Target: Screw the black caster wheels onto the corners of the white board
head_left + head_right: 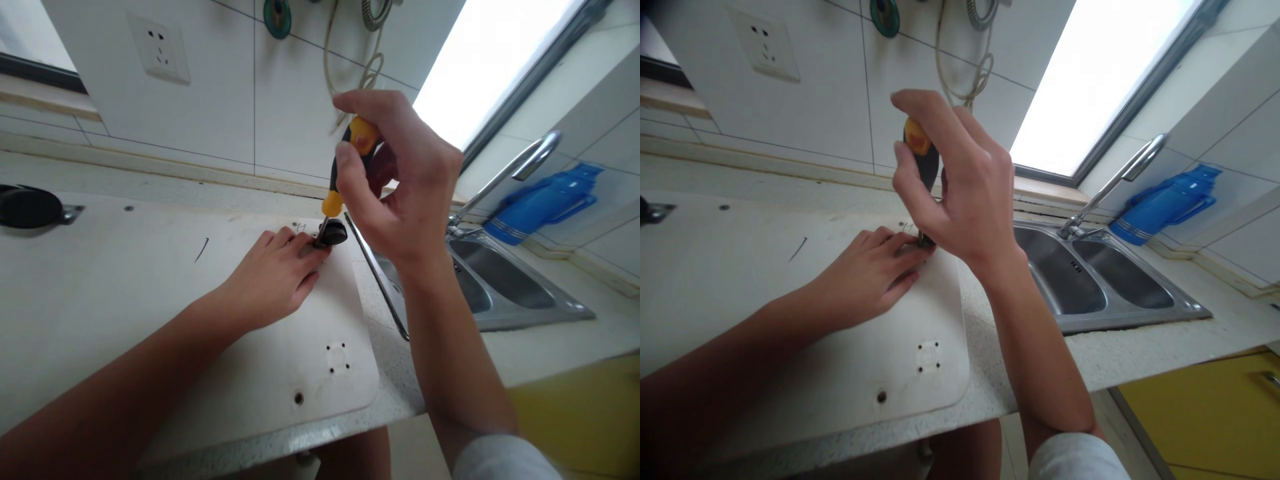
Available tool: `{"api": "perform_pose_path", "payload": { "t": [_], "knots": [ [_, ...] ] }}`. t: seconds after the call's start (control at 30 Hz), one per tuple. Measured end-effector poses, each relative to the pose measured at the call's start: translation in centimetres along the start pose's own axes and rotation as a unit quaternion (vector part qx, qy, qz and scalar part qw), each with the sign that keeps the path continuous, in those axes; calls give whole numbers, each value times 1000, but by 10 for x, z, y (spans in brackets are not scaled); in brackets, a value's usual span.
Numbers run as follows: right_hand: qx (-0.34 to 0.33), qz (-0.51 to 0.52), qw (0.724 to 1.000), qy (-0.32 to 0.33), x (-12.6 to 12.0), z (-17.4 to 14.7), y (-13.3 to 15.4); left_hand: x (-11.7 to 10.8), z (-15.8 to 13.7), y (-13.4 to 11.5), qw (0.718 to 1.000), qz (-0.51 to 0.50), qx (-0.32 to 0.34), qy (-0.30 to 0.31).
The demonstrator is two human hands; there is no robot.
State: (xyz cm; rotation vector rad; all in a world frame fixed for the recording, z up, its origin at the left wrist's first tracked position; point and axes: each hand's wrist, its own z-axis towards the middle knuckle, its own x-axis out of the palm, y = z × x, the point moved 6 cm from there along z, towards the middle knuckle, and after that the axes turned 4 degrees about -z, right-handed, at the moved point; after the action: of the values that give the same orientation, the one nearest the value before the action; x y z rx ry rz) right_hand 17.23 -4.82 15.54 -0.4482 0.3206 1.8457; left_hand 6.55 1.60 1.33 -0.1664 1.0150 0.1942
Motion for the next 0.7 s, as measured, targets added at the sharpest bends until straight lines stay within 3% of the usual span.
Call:
{"api": "perform_pose_path", "payload": {
  "t": [0.13,0.27,0.4,0.47,0.57,0.7],
  "knots": [
    [-21,-34,999,-15,-3,1,2,0,1,0,1000,6,0,2],
    [-63,9,998,-27,-1,1,3,0,0,-1,1000,5,-1,-2],
    [-102,-3,990,-95,-4,0,3,0,0,-1,1000,-2,-11,4],
    [-113,37,990,-81,-3,0,3,1,0,-2,1000,-11,-15,2],
    [-86,59,994,-35,2,-2,-1,1,0,-2,1000,-11,-23,1],
    [-89,17,991,-103,-3,-3,-4,2,0,-2,1000,-5,-26,6]
  ]
}}
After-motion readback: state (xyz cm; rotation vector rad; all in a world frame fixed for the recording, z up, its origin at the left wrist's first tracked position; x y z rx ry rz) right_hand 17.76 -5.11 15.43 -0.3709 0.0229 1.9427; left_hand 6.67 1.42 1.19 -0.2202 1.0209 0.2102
